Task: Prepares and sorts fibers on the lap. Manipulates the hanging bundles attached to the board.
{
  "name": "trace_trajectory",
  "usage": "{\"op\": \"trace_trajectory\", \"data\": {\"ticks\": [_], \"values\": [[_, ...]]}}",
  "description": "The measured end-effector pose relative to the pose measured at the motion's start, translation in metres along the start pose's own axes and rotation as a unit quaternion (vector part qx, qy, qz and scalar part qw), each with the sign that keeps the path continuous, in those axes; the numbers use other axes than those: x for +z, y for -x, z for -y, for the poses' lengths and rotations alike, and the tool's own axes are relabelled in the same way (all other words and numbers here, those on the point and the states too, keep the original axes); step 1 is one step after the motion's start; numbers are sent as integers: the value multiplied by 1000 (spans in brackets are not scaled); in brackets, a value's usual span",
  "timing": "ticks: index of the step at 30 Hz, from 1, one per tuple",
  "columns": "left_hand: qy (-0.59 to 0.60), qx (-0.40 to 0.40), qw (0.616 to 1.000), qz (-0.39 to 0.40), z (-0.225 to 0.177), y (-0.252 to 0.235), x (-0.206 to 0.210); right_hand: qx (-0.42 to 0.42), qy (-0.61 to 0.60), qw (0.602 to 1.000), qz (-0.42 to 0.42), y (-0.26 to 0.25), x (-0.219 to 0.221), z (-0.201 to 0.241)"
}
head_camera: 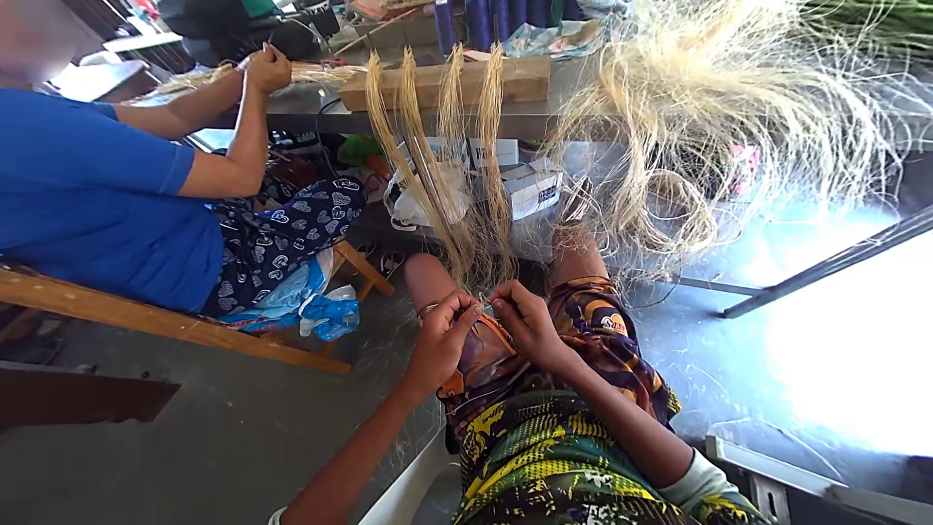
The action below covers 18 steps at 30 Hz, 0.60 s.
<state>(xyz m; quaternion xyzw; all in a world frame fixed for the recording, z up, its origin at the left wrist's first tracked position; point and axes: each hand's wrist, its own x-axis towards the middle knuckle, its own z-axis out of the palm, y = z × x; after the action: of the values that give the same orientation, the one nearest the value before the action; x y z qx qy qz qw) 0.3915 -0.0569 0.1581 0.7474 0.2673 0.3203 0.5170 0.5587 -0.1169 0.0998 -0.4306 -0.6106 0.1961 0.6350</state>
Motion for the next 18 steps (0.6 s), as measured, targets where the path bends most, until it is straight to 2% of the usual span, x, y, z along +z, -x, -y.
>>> {"op": "trace_trajectory", "data": {"ticks": [6,9,13,18], "values": [[-1,-5,1000,-4,3,0,3,8,-14,1000,8,1,6,4],[-8,-2,1000,-8,4,1,3,9,-7,1000,-14,2,7,4],[-9,3,1000,-12,6,2,5,52,-38,997,-53,2,9,6],[-7,-1,1000,-25,6,1,8,52,-58,997,-11,2,6,5]]}}
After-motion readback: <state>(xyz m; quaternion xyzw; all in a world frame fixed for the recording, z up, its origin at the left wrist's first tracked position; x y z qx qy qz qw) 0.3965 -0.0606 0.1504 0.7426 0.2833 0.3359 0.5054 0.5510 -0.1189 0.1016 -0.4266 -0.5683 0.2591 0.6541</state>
